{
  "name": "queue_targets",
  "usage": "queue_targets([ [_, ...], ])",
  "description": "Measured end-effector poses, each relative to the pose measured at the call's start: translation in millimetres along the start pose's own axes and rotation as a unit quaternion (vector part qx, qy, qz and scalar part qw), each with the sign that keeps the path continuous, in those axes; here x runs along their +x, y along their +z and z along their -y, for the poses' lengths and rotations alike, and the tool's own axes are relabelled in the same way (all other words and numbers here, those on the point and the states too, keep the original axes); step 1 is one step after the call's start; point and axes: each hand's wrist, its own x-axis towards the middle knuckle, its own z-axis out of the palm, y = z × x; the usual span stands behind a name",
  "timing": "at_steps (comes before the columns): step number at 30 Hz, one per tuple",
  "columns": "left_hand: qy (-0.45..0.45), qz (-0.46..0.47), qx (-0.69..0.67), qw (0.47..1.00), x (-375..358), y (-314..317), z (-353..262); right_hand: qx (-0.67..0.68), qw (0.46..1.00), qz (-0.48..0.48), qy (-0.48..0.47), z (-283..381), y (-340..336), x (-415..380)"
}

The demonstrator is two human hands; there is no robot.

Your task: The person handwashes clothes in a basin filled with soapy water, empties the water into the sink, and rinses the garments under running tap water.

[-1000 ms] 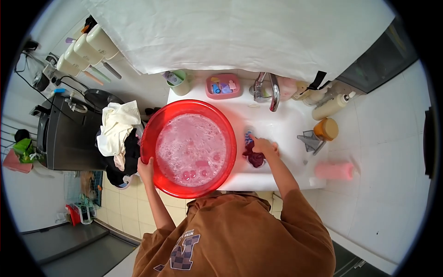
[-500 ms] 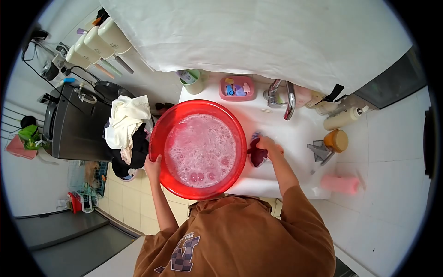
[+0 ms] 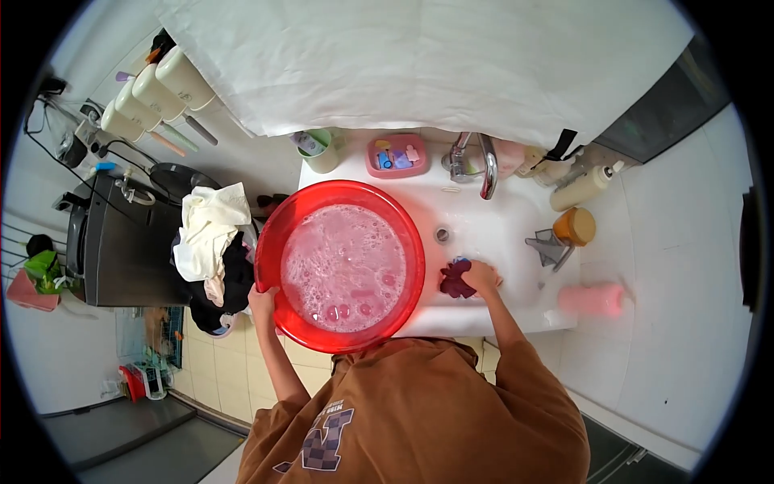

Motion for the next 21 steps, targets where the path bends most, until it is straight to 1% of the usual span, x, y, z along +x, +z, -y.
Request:
queue_targets([
  [1,0.000,0.002,-0.008,1.000,0,0,0,0.000,1.000,-0.002,0.004,-7,0,-4],
  [3,0.002,0.005,-0.016,1.000,-2,0,-5,0.071,0.997,-0.017,0.021,-9,-13,-16],
  [4,-0.005,0.010,-0.029,1.000,-2,0,-8,0.072,0.997,-0.018,0.023,-10,-18,-21],
  [5,-0.012,0.016,-0.041,0.999,-4,-1,-11,0.109,0.993,-0.026,0.032,-11,-23,-27],
  [6,-0.011,0.018,-0.040,0.999,-4,-1,-14,0.145,0.988,-0.034,0.041,-11,-25,-31],
  [9,-0.014,0.024,-0.023,0.999,-6,-1,-24,0.188,0.980,-0.042,0.046,-15,-26,-37],
  [15,0.006,0.022,-0.003,1.000,-23,8,-56,0.179,0.983,-0.036,0.033,-10,-27,-39],
  [17,0.039,0.010,0.004,0.999,-31,13,-70,0.179,0.983,-0.036,0.026,-12,-24,-38],
  [18,0.040,0.012,0.005,0.999,-36,14,-79,0.178,0.983,-0.036,0.018,-13,-24,-38],
  [20,0.058,0.013,0.064,0.996,-43,19,-94,0.178,0.983,-0.037,0.014,-15,-24,-38],
  [21,0.059,0.014,0.065,0.996,-43,21,-97,0.177,0.984,-0.036,0.008,-15,-24,-38],
])
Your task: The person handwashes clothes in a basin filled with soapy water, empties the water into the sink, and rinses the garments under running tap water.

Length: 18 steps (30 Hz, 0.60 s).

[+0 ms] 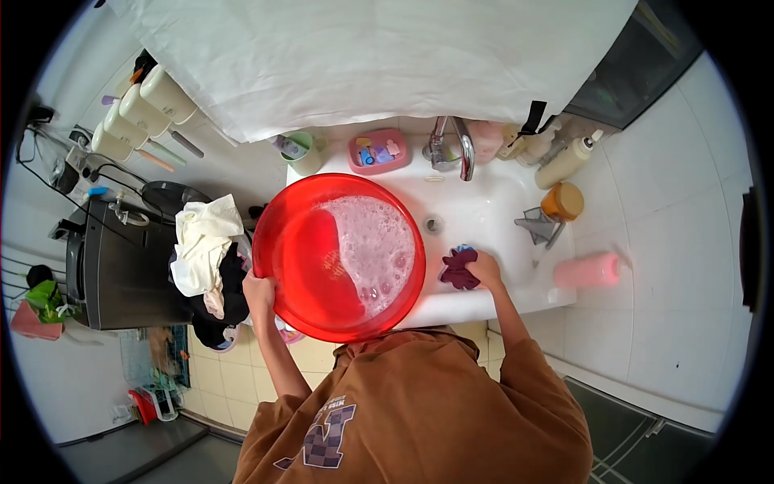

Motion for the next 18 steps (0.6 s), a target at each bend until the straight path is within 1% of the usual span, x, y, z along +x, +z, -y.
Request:
queue_targets([
  [2,0.032,0.001,-0.001,0.999,1,4,-5,0.008,1.000,-0.004,-0.004,0,0,-1],
  [6,0.050,-0.001,0.016,0.999,-4,11,-20,0.007,1.000,-0.006,-0.011,-2,1,0],
  [9,0.053,0.002,0.023,0.998,-8,13,-31,0.002,1.000,-0.003,-0.009,-4,3,2],
  [15,0.027,0.018,0.058,0.998,-9,16,-38,-0.004,1.000,0.000,-0.009,-5,4,2],
  [17,0.083,0.009,0.043,0.996,-7,19,-36,-0.003,1.000,0.000,-0.012,-6,5,2],
  [18,0.083,0.008,0.044,0.996,-7,20,-37,-0.003,1.000,-0.001,-0.016,-6,5,2],
])
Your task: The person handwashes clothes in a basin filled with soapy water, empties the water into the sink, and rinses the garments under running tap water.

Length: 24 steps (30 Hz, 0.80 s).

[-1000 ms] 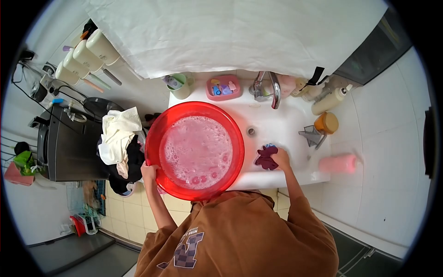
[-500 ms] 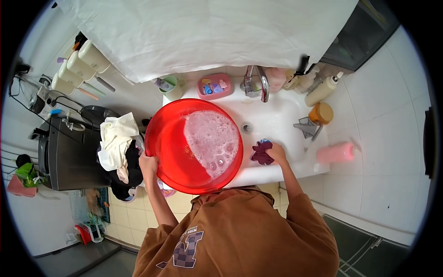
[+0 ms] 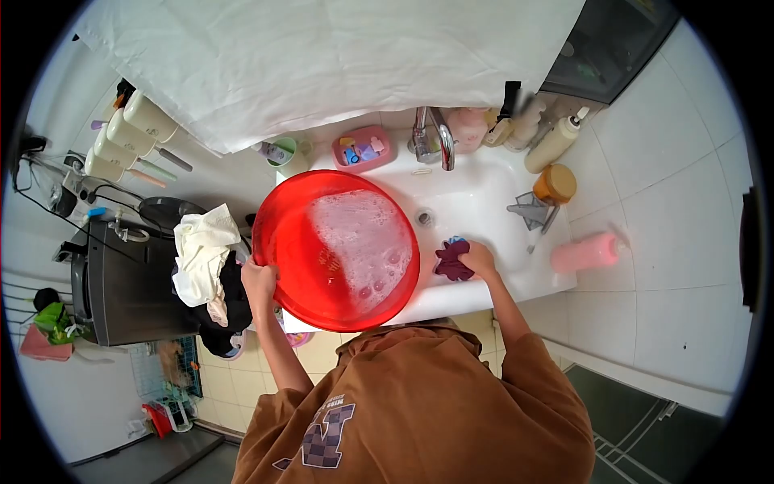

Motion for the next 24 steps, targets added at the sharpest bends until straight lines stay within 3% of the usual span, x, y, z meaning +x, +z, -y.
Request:
queue_targets([
  [15,0.052,0.007,0.018,0.998,-14,26,-38,-0.027,1.000,-0.006,0.001,-5,4,2],
  [24,0.137,0.010,0.040,0.990,-23,39,-44,-0.027,1.000,-0.010,0.001,0,-1,-2],
])
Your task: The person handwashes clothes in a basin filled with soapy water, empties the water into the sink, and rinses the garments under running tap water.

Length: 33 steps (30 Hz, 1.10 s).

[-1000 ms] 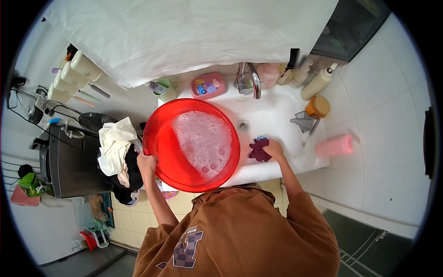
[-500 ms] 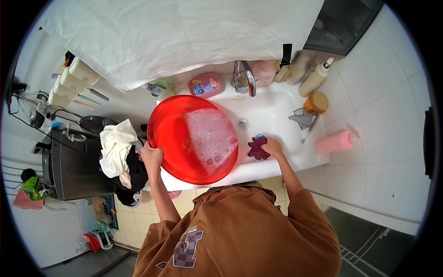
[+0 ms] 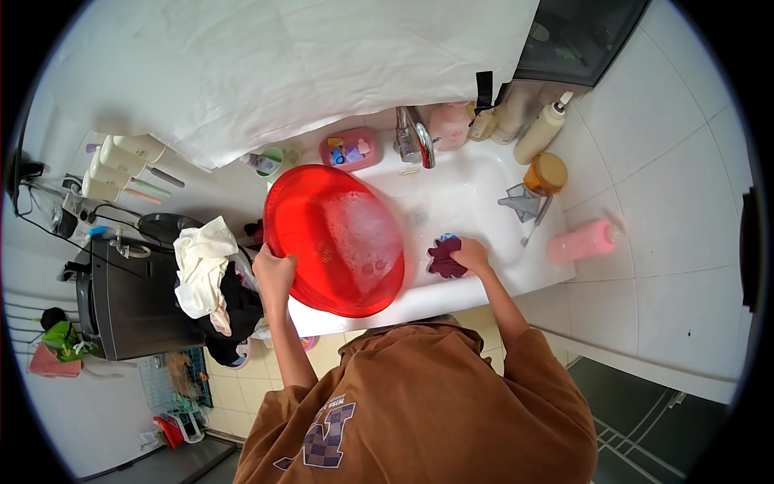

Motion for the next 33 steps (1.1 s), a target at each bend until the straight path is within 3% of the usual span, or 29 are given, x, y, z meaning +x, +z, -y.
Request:
queue_targets([
  [12,0.001,0.051,0.024,0.998,-29,0,-30,-0.019,1.000,0.004,0.005,-4,5,5],
  [20,-0.075,0.142,-0.104,0.982,-58,0,-59,-0.034,0.999,0.015,0.006,-4,6,7],
  [25,-0.102,0.137,-0.076,0.982,-77,5,-74,-0.046,0.999,-0.003,-0.026,-4,5,4],
  [33,-0.062,0.098,-0.037,0.993,-106,23,-85,-0.041,0.998,-0.001,-0.048,-3,-1,-1],
])
